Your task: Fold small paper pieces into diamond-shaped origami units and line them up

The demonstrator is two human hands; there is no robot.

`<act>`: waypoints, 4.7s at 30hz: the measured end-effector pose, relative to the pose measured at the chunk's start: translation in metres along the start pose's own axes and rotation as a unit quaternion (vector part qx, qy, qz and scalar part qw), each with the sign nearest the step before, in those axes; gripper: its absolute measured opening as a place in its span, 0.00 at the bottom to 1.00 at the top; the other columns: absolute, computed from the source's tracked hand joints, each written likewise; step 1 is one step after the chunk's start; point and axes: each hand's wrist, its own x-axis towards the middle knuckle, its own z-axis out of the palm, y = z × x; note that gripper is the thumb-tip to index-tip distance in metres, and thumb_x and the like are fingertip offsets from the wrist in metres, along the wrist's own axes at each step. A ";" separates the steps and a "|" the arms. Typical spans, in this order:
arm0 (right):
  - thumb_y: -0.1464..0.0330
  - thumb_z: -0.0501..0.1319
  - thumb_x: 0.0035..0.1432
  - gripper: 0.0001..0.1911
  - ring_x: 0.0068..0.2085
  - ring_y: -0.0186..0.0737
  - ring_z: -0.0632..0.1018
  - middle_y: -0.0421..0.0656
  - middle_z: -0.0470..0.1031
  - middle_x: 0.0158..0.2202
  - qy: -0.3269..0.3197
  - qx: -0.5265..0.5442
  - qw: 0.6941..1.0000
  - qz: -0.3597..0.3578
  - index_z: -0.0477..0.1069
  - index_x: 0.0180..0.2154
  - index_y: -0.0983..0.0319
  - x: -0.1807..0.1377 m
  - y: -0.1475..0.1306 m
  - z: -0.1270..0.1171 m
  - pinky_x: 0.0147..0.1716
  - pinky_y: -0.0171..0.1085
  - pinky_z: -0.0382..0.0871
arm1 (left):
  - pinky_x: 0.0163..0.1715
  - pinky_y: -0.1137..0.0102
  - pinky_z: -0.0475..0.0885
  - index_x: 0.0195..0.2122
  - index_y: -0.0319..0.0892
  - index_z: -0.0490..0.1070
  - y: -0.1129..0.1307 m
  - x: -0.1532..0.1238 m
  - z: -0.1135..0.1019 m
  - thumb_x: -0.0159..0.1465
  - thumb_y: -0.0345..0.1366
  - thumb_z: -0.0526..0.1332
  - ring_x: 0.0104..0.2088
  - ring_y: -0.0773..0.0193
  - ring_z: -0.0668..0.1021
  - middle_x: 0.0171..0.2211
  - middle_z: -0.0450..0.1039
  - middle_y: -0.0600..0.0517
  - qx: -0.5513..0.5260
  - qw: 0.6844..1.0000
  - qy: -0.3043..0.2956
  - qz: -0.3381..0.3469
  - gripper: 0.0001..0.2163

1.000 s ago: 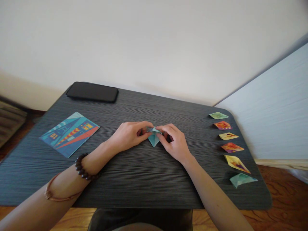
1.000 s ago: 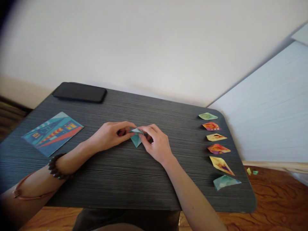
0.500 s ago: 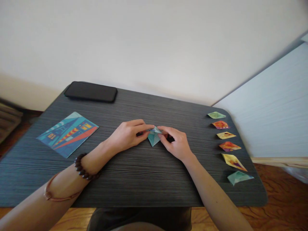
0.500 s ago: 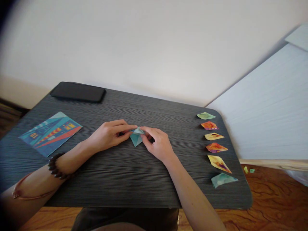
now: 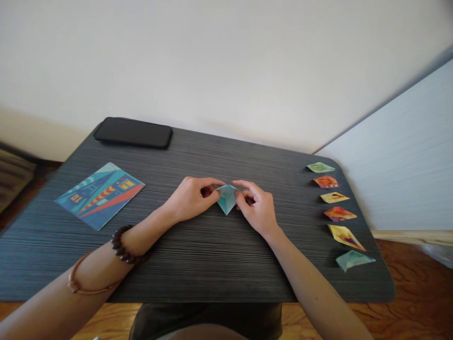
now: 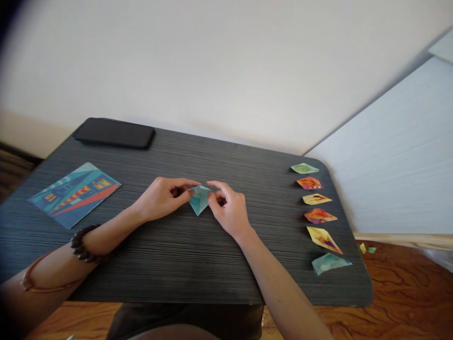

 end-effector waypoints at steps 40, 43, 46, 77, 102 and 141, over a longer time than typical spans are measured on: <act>0.74 0.53 0.60 0.19 0.32 0.32 0.74 0.41 0.75 0.34 -0.034 -0.023 0.975 -0.219 0.72 0.50 0.55 0.000 0.008 -0.011 0.33 0.33 0.70 | 0.30 0.74 0.69 0.53 0.37 0.66 -0.003 0.007 -0.016 0.60 0.41 0.61 0.28 0.70 0.75 0.35 0.77 0.49 -0.302 0.936 -0.158 -0.084 0.21; 0.74 0.54 0.60 0.18 0.33 0.33 0.74 0.42 0.75 0.35 -0.037 -0.004 0.974 -0.225 0.72 0.49 0.56 0.001 0.006 -0.012 0.34 0.34 0.70 | 0.35 0.72 0.71 0.50 0.37 0.68 -0.003 0.007 -0.015 0.59 0.39 0.62 0.34 0.66 0.77 0.39 0.78 0.48 -0.329 0.928 -0.156 -0.082 0.19; 0.71 0.53 0.61 0.15 0.35 0.34 0.75 0.43 0.75 0.37 -0.054 0.025 0.976 -0.209 0.73 0.47 0.57 0.000 0.004 -0.013 0.36 0.36 0.70 | 0.43 0.69 0.72 0.47 0.39 0.71 -0.005 0.007 -0.013 0.59 0.38 0.63 0.41 0.63 0.77 0.43 0.77 0.47 -0.349 0.921 -0.158 -0.071 0.16; 0.64 0.57 0.59 0.09 0.22 0.29 0.65 0.36 0.65 0.21 -0.043 0.010 0.998 -0.052 0.68 0.29 0.62 0.001 -0.002 -0.003 0.23 0.31 0.59 | 0.43 0.67 0.73 0.44 0.43 0.73 -0.003 -0.004 0.006 0.61 0.38 0.62 0.46 0.59 0.77 0.49 0.73 0.47 -0.278 0.959 -0.003 0.046 0.11; 0.68 0.59 0.58 0.07 0.27 0.31 0.71 0.41 0.74 0.36 0.017 0.011 0.994 -0.111 0.68 0.41 0.58 0.000 -0.007 -0.002 0.29 0.34 0.69 | 0.46 0.66 0.73 0.42 0.40 0.73 -0.003 -0.001 0.005 0.58 0.40 0.64 0.42 0.60 0.79 0.41 0.78 0.49 -0.327 0.944 -0.037 -0.029 0.13; 0.65 0.61 0.57 0.05 0.33 0.31 0.74 0.41 0.71 0.41 0.009 0.126 0.992 -0.024 0.75 0.34 0.57 0.004 0.001 0.002 0.31 0.34 0.73 | 0.43 0.68 0.74 0.35 0.41 0.77 0.001 -0.002 0.005 0.55 0.42 0.66 0.38 0.60 0.80 0.36 0.79 0.51 -0.282 0.957 0.008 -0.065 0.11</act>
